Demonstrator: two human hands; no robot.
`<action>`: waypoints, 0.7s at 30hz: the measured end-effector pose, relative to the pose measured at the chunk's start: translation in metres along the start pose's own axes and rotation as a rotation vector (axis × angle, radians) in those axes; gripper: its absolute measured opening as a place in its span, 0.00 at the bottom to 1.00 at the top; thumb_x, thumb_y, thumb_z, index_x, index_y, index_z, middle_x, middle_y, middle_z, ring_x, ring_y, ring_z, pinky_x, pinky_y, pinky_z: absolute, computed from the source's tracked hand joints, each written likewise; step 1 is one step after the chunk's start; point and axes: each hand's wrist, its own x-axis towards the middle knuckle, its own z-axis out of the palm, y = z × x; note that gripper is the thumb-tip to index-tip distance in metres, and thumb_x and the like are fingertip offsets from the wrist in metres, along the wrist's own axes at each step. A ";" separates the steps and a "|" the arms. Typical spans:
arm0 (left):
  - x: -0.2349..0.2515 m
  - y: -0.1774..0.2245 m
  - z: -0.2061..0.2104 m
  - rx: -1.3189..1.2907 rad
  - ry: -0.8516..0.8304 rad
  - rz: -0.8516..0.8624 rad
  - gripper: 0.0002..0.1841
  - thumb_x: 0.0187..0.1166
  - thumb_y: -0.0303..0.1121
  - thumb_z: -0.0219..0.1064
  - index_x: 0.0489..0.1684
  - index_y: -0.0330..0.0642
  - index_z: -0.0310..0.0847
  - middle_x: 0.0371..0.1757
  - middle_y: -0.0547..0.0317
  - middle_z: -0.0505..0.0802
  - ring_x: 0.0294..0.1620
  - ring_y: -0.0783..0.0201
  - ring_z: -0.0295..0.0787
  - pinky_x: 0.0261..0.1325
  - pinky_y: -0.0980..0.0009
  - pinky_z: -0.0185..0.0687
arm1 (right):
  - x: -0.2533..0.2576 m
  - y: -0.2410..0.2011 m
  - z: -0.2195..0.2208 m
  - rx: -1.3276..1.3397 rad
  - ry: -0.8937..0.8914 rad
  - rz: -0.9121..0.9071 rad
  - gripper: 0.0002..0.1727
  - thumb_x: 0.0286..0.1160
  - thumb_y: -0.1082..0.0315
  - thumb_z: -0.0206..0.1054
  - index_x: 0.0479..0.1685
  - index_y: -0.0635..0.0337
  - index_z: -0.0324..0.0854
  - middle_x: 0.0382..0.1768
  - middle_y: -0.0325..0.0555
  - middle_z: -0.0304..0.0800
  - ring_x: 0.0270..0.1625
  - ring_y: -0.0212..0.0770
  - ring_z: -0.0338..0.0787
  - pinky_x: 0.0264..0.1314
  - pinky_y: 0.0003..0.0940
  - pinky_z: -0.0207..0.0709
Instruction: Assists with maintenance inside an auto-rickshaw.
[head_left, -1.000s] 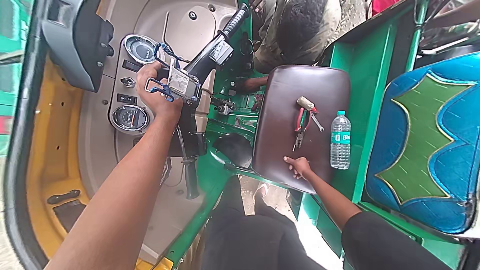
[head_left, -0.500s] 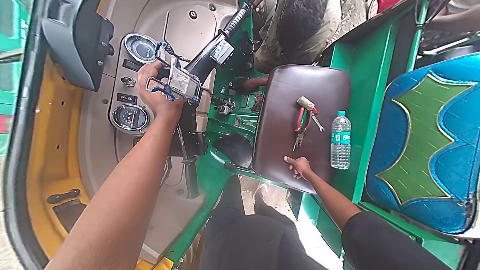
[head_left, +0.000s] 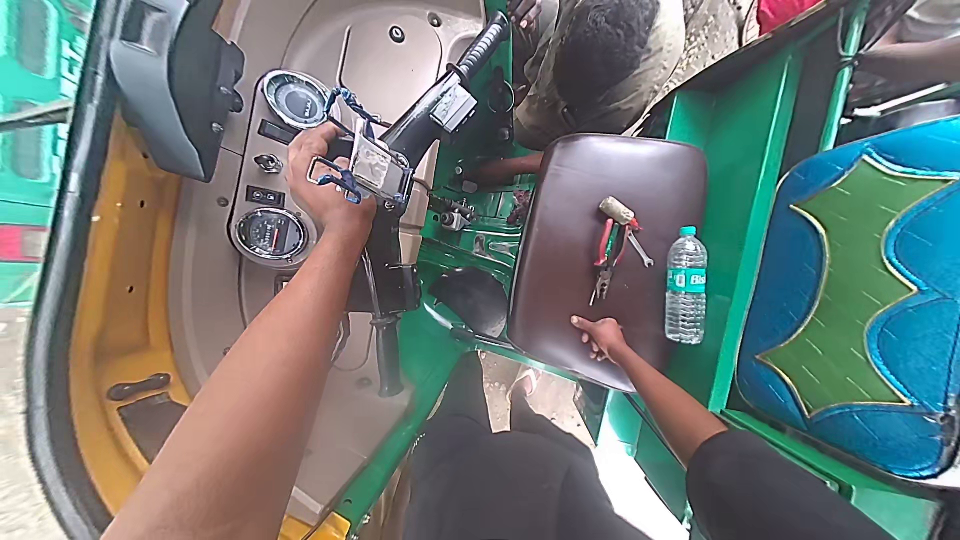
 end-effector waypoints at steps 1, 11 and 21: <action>0.000 -0.001 0.000 -0.004 0.001 0.003 0.17 0.65 0.39 0.67 0.53 0.55 0.91 0.60 0.65 0.93 0.68 0.69 0.84 0.74 0.65 0.74 | -0.001 0.000 0.000 -0.001 -0.001 0.001 0.35 0.64 0.32 0.77 0.13 0.55 0.81 0.07 0.40 0.79 0.06 0.37 0.77 0.10 0.38 0.77; -0.002 0.017 -0.009 -0.002 -0.030 -0.050 0.18 0.66 0.33 0.68 0.54 0.53 0.92 0.62 0.61 0.93 0.71 0.65 0.83 0.76 0.63 0.71 | -0.003 -0.003 0.000 -0.001 0.002 0.014 0.34 0.66 0.33 0.77 0.13 0.56 0.80 0.07 0.40 0.78 0.06 0.37 0.77 0.10 0.38 0.77; -0.003 0.027 -0.014 0.010 -0.026 -0.056 0.19 0.66 0.29 0.67 0.55 0.54 0.92 0.64 0.61 0.93 0.72 0.63 0.82 0.76 0.60 0.69 | -0.003 -0.003 0.001 -0.009 0.001 0.015 0.34 0.67 0.33 0.76 0.13 0.55 0.80 0.06 0.39 0.78 0.06 0.37 0.76 0.11 0.38 0.77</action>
